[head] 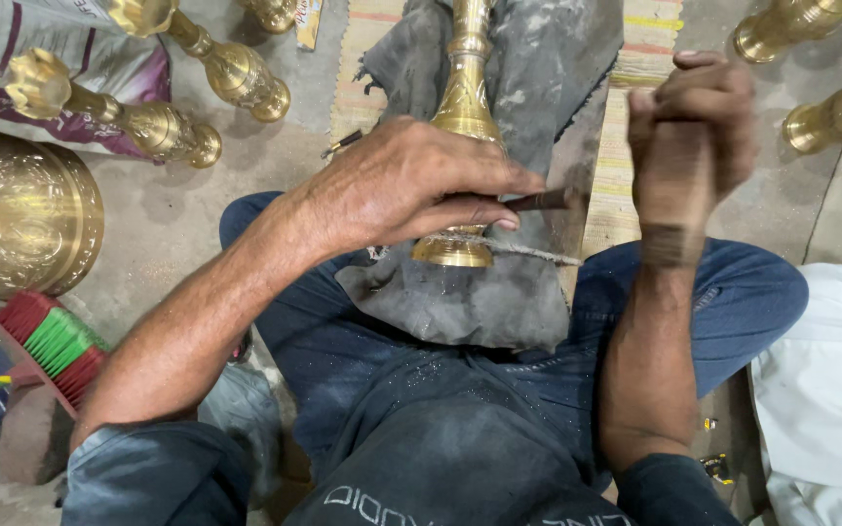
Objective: The person sits cross-legged on the floor with a brass vase resting on a cloth pad on their lap. They hold a chisel against the vase's embossed surface and strike it with a wooden mallet, repositioning the chisel around the decorated body to work the metal surface.
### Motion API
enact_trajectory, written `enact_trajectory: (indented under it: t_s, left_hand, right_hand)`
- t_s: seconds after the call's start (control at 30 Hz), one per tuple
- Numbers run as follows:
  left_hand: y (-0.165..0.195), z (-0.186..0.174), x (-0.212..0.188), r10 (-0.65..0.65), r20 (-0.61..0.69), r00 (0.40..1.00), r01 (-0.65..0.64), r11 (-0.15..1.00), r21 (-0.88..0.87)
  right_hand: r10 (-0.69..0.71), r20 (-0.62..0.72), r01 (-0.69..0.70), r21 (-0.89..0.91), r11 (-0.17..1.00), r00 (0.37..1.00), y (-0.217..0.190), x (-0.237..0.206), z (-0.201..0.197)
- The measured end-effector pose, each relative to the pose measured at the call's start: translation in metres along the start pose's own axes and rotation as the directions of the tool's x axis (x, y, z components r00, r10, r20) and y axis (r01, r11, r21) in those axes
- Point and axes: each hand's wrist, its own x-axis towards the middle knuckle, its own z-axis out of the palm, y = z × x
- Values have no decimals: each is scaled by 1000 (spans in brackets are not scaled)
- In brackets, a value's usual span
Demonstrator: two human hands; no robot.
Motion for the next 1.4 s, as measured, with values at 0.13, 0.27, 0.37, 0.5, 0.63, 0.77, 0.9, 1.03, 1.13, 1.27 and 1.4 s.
enact_trajectory:
  t_s: [0.13,0.27,0.37,0.5,0.63,0.77,0.9,1.03,1.13,1.27,1.4]
  left_hand:
    - [1,2,-3,0,1,1000,0,1000,21]
    - [6,-1,-2,-19,52,998,17,999,29]
    - [10,-4,1,8,45,999,-9,1000,29]
    - [8,-6,-1,-4,48,999,4,1000,6]
    - [-2,6,-13,-9,-19,1000,8,1000,-20]
    - [-10,23,-35,-49,-414,909,-23,986,-168]
    - [0,55,-54,-496,-695,521,402,860,-313]
    - [10,78,-53,-570,-692,444,609,758,-234]
    - [18,80,-50,-530,-723,443,580,784,-220]
    - [28,73,-45,-312,-793,523,490,872,-20]
    - [29,65,-38,-453,-750,482,594,798,-101]
  right_hand:
    - [155,-34,-142,251,958,987,-10,2,0]
    - [-199,150,234,-268,935,968,-14,8,-9]
    - [-26,87,44,-203,978,996,-17,8,-11]
    - [-112,129,143,-261,955,985,-19,6,-11]
    - [-231,300,337,-375,863,926,-25,7,-11]
    - [142,248,-80,-245,966,958,-42,9,3]
    - [445,402,-476,-27,879,800,-75,8,28]
    - [565,476,-490,-285,824,674,-93,11,46]
    - [537,544,-552,-154,819,645,-86,13,45]
    - [535,667,-740,36,671,518,-61,16,36]
    - [413,715,-671,106,733,564,-50,12,33]
